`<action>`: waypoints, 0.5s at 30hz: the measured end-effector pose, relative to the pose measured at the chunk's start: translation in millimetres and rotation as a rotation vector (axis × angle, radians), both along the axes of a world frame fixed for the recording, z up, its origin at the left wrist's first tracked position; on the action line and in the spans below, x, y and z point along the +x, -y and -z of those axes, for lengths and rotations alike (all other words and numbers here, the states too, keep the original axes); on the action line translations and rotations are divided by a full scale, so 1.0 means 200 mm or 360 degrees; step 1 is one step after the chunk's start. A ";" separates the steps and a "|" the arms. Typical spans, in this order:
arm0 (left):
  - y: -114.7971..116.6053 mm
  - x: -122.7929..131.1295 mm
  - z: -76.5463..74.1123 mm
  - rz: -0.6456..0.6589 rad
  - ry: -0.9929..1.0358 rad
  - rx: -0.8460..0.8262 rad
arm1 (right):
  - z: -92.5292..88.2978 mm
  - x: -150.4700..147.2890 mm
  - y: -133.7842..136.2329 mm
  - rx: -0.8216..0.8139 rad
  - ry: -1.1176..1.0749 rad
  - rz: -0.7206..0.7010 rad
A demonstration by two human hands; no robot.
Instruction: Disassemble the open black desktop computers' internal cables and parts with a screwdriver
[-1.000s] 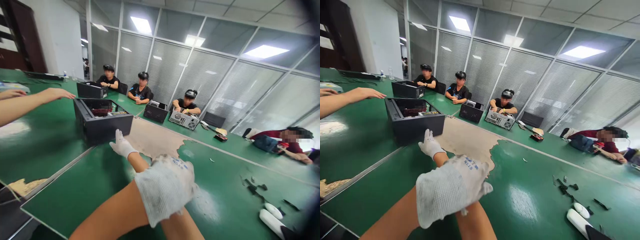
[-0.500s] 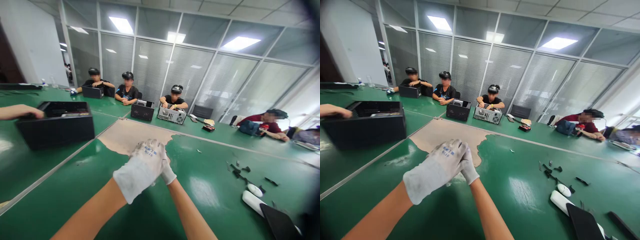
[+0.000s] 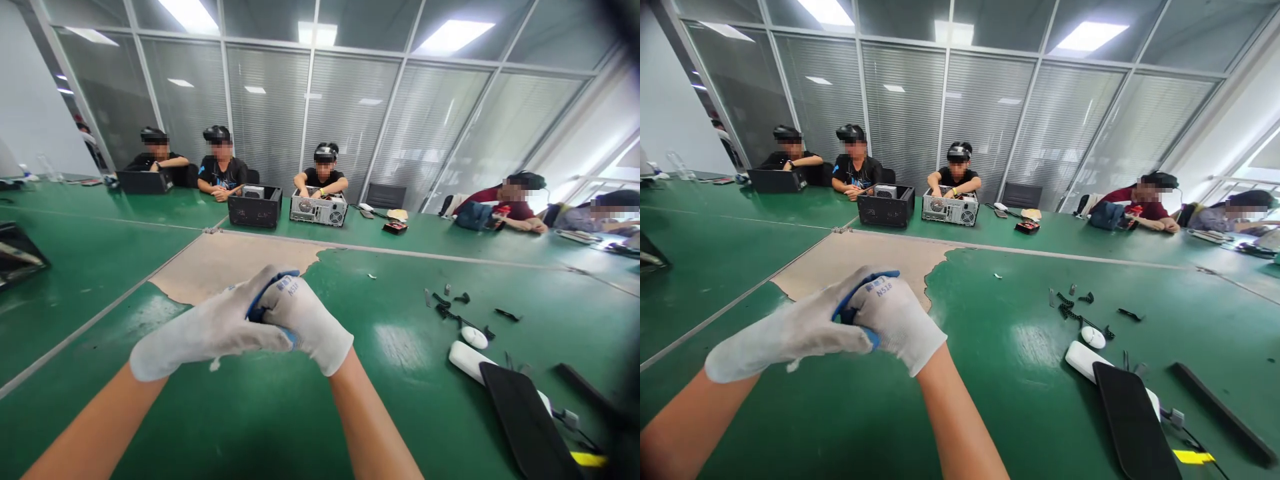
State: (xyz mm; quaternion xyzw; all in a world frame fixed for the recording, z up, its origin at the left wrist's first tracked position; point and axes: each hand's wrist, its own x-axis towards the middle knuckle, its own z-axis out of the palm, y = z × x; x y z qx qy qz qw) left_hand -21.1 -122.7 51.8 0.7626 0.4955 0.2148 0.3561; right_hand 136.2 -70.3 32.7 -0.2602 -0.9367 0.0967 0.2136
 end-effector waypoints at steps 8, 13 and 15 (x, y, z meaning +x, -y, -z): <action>-0.04 0.01 0.03 0.0051 0.0276 -0.0091 | -0.02 0.00 0.03 0.0116 0.0082 0.0058; -0.04 0.00 0.04 0.0044 0.0322 -0.0096 | -0.03 -0.01 0.04 0.0215 0.0288 0.0087; -0.03 0.00 0.03 0.0025 0.0347 -0.0102 | -0.02 -0.01 0.05 0.0232 0.0287 0.0086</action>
